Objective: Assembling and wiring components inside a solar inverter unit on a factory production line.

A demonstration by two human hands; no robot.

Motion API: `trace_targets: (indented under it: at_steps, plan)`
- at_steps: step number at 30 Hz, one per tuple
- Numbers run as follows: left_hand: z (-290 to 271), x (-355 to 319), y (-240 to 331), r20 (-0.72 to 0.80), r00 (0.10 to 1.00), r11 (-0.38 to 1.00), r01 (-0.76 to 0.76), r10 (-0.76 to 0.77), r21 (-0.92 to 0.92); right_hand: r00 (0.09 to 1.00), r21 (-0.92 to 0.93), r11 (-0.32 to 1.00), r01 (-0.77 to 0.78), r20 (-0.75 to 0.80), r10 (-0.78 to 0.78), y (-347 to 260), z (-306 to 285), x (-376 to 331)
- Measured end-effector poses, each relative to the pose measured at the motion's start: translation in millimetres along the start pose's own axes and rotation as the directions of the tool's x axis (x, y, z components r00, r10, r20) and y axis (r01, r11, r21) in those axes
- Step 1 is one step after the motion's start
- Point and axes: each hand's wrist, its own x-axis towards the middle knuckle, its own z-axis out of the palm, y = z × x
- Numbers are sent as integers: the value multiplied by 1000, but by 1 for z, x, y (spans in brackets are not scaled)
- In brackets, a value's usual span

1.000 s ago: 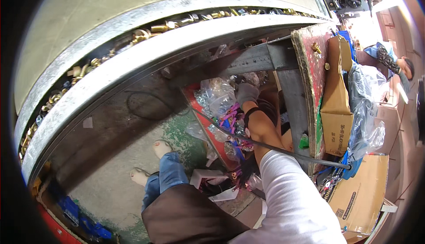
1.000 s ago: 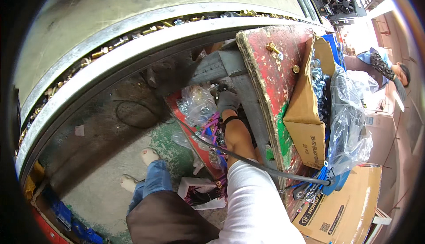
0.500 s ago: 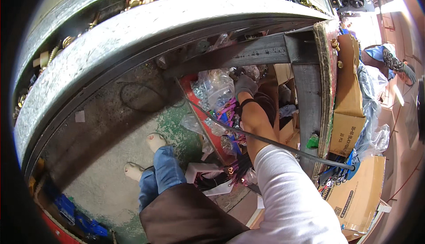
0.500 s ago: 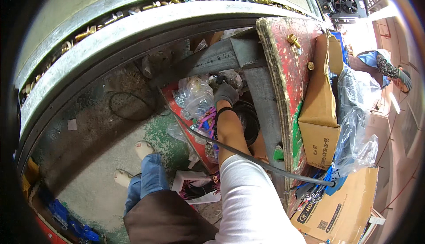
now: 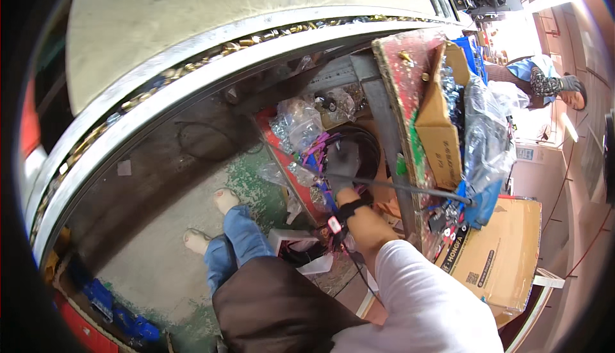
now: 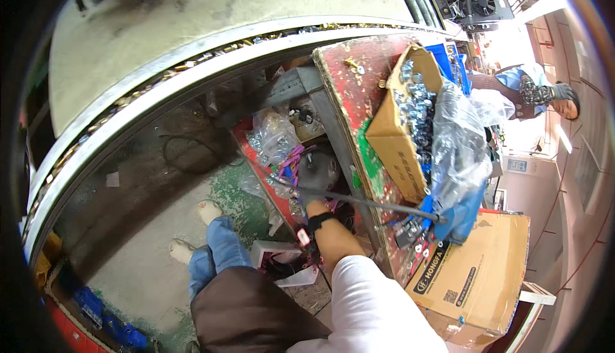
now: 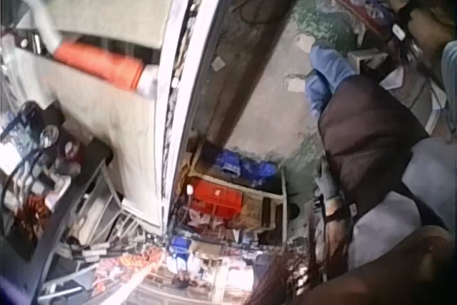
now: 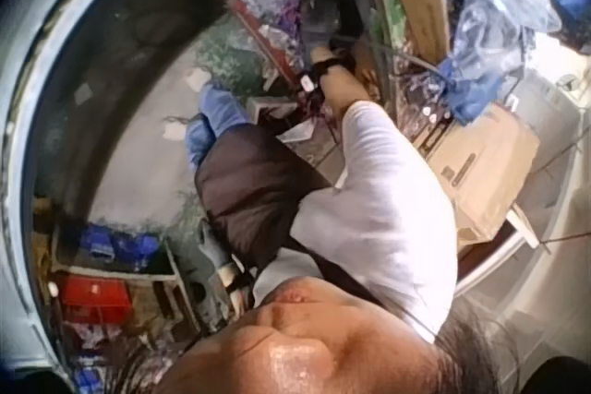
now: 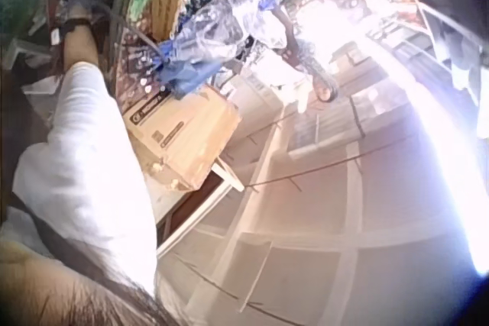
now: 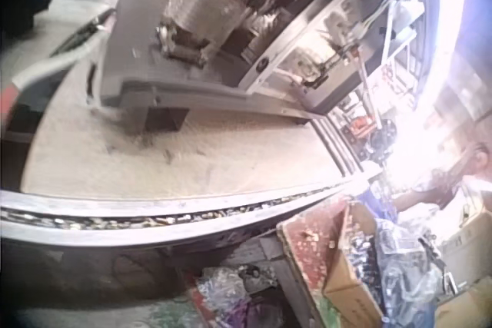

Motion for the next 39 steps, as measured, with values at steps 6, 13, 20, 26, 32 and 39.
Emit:
trace_targets:
  at_steps: [6, 13, 20, 26, 32, 39]
  plan:
    - [-20, -39, 23, 56, 988, 978, -134, 145, -162, 787, 279, 878, -389, 596, 160, -102, -49, -166]
    - [-50, -114, 83, 72, 756, 739, -609, 651, -289, 32, 475, 866, 156, 874, -485, -406, -120, -231]
    - [-109, -162, 137, -189, 648, 469, -694, 738, -547, -258, 742, 441, 506, 617, -743, -529, -156, -282]
    - [-150, -184, 212, -196, 633, 478, -721, 749, -503, -104, 820, 315, 478, 409, -907, -589, -142, -281]
    - [-198, -198, 311, -45, 620, 398, -556, 783, -730, -119, 823, 190, 535, 296, -948, -687, -106, -267]
    - [-259, -186, 423, -405, 391, 141, -840, 826, -524, 399, 886, 442, -139, 459, -794, -802, -53, -291]
